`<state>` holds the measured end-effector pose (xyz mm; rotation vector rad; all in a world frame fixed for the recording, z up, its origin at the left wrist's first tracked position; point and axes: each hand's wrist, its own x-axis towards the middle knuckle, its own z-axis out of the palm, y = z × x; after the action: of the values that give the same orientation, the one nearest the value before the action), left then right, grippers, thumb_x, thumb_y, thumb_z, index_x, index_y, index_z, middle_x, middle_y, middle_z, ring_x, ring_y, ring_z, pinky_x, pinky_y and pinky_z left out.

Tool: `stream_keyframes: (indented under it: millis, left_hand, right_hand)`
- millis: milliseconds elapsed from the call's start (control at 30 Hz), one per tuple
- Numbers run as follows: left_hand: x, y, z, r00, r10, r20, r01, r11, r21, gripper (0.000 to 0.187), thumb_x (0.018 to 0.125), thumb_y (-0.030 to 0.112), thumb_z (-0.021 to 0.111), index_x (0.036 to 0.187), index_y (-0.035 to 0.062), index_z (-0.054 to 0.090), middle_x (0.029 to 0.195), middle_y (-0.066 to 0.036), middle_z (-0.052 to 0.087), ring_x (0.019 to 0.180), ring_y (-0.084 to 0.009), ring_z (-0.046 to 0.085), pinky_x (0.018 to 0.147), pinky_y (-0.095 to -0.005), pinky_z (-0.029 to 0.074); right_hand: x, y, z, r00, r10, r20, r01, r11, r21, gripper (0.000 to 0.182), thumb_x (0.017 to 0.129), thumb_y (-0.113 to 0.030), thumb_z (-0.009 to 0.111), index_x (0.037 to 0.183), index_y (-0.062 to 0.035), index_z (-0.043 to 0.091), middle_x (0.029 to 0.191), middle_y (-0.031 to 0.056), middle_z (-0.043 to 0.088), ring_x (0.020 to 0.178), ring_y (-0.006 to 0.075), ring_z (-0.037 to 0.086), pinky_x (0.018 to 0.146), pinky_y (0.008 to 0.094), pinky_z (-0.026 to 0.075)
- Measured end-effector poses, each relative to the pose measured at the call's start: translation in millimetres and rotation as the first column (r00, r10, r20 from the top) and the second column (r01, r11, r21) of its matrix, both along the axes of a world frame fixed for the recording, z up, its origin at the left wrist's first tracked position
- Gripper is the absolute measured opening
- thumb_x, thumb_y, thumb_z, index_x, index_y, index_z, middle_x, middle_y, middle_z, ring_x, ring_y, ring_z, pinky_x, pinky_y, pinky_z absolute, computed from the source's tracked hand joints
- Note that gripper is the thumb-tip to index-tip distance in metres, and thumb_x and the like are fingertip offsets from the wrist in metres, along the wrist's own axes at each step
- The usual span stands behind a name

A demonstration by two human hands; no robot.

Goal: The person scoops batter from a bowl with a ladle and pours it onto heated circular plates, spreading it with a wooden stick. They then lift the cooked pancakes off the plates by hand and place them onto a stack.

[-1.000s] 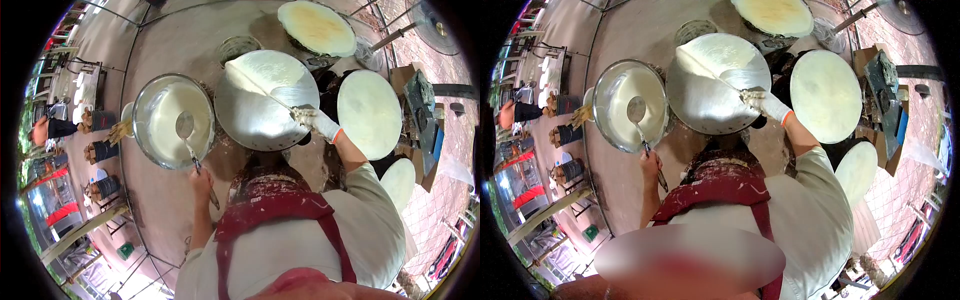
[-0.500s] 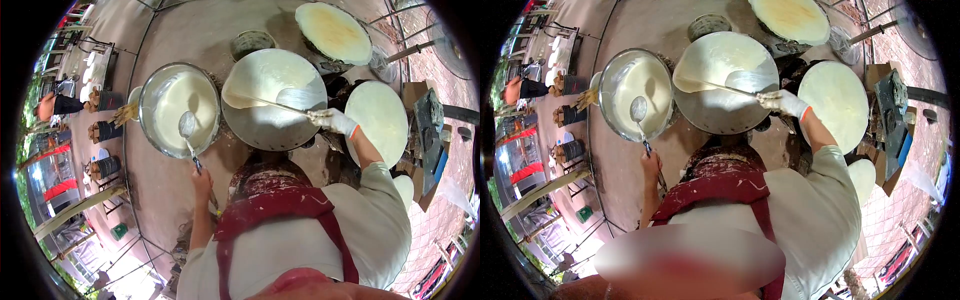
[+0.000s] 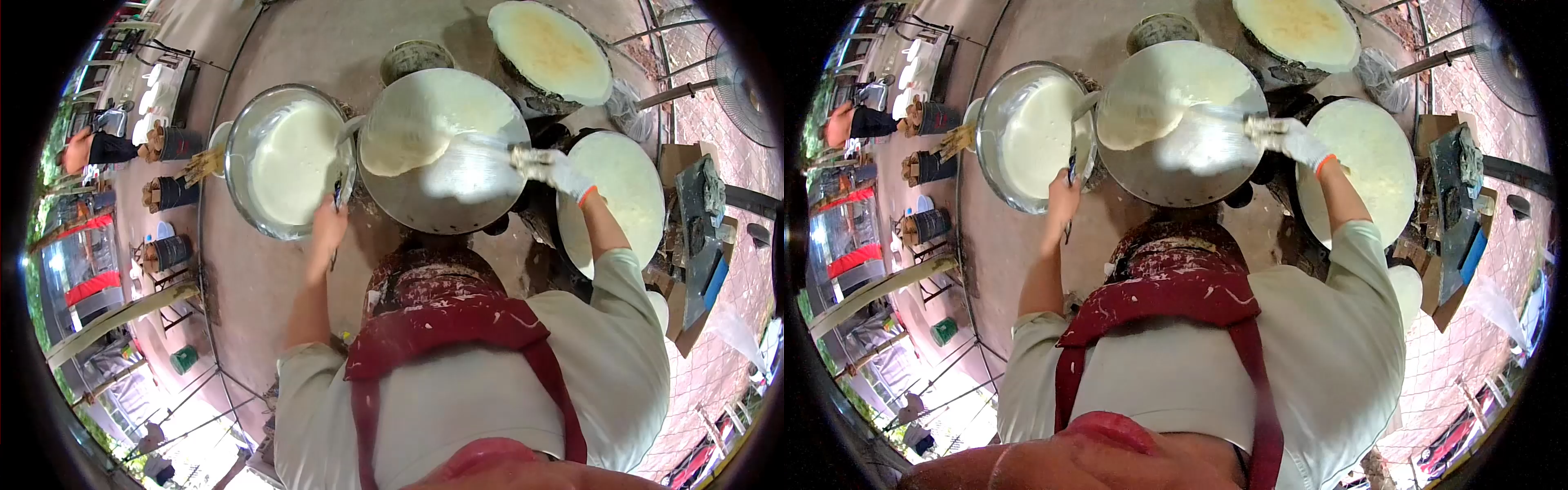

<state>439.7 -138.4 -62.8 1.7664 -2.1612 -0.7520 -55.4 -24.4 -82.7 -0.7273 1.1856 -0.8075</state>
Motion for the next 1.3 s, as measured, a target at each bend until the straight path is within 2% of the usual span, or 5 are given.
stream_keyframes:
  millis: [300, 567, 833, 1000, 1300]
  left_hand:
    - [30, 52, 25, 0.894, -0.273, 0.355, 0.236, 0.961, 0.145, 0.024, 0.089, 0.017, 0.054, 0.106, -0.0004, 0.055, 0.081, -0.029, 0.062, 0.076, -0.0473, 0.061, 0.068, -0.0542, 0.048]
    - [65, 111, 1, 0.899, -0.438, 0.017, 0.425, 0.881, 0.205, 0.021, 0.089, 0.019, 0.054, 0.104, 0.0051, 0.053, 0.071, -0.023, 0.063, 0.069, -0.0464, 0.061, 0.062, -0.0503, 0.049]
    - [99, 26, 80, 0.775, -0.142, -0.616, 0.237, 0.969, 0.074, 0.008, 0.095, 0.009, 0.050, 0.091, 0.0022, 0.052, 0.055, -0.001, 0.049, 0.045, -0.0121, 0.050, 0.044, -0.0284, 0.041]
    - [157, 12, 82, 0.729, 0.142, -0.669, 0.179, 0.905, 0.387, 0.009, 0.097, 0.011, 0.049, 0.090, 0.0044, 0.049, 0.054, 0.002, 0.039, 0.039, -0.0062, 0.035, 0.035, -0.0237, 0.029]
    - [192, 46, 69, 0.729, 0.401, -0.555, -0.043, 0.836, 0.547, 0.003, 0.096, 0.009, 0.044, 0.094, 0.0070, 0.045, 0.059, 0.003, 0.039, 0.042, -0.0059, 0.036, 0.036, -0.0230, 0.029]
  right_hand:
    - [40, 3, 9, 0.934, 0.326, -0.146, -0.298, 0.937, 0.183, 0.039, 0.090, -0.019, 0.067, 0.124, -0.0012, 0.060, 0.114, 0.0009, 0.065, 0.095, 0.0094, 0.058, 0.079, 0.0205, 0.046]
    - [140, 153, 12, 0.896, -0.424, 0.136, 0.387, 0.892, 0.233, 0.048, 0.080, -0.018, 0.076, 0.123, -0.0059, 0.058, 0.083, -0.0029, 0.059, 0.065, 0.0057, 0.055, 0.047, 0.0197, 0.042]
    - [371, 36, 28, 0.836, -0.498, 0.231, 0.429, 0.856, 0.290, 0.019, 0.094, -0.032, 0.059, 0.091, -0.0134, 0.057, 0.065, -0.0014, 0.053, 0.046, 0.0066, 0.048, 0.035, 0.0228, 0.037]
    - [432, 3, -46, 0.571, -0.461, -0.679, 0.630, 0.777, 0.002, 0.044, 0.094, -0.043, 0.052, 0.113, -0.0036, 0.059, 0.097, 0.0220, 0.066, 0.096, 0.0369, 0.062, 0.086, 0.0405, 0.046]
    - [388, 70, -20, 0.443, -0.810, -0.385, 0.892, 0.441, 0.099, 0.036, 0.094, -0.044, 0.055, 0.089, -0.0087, 0.058, 0.057, -0.0009, 0.050, 0.049, 0.0107, 0.049, 0.047, 0.0283, 0.041]
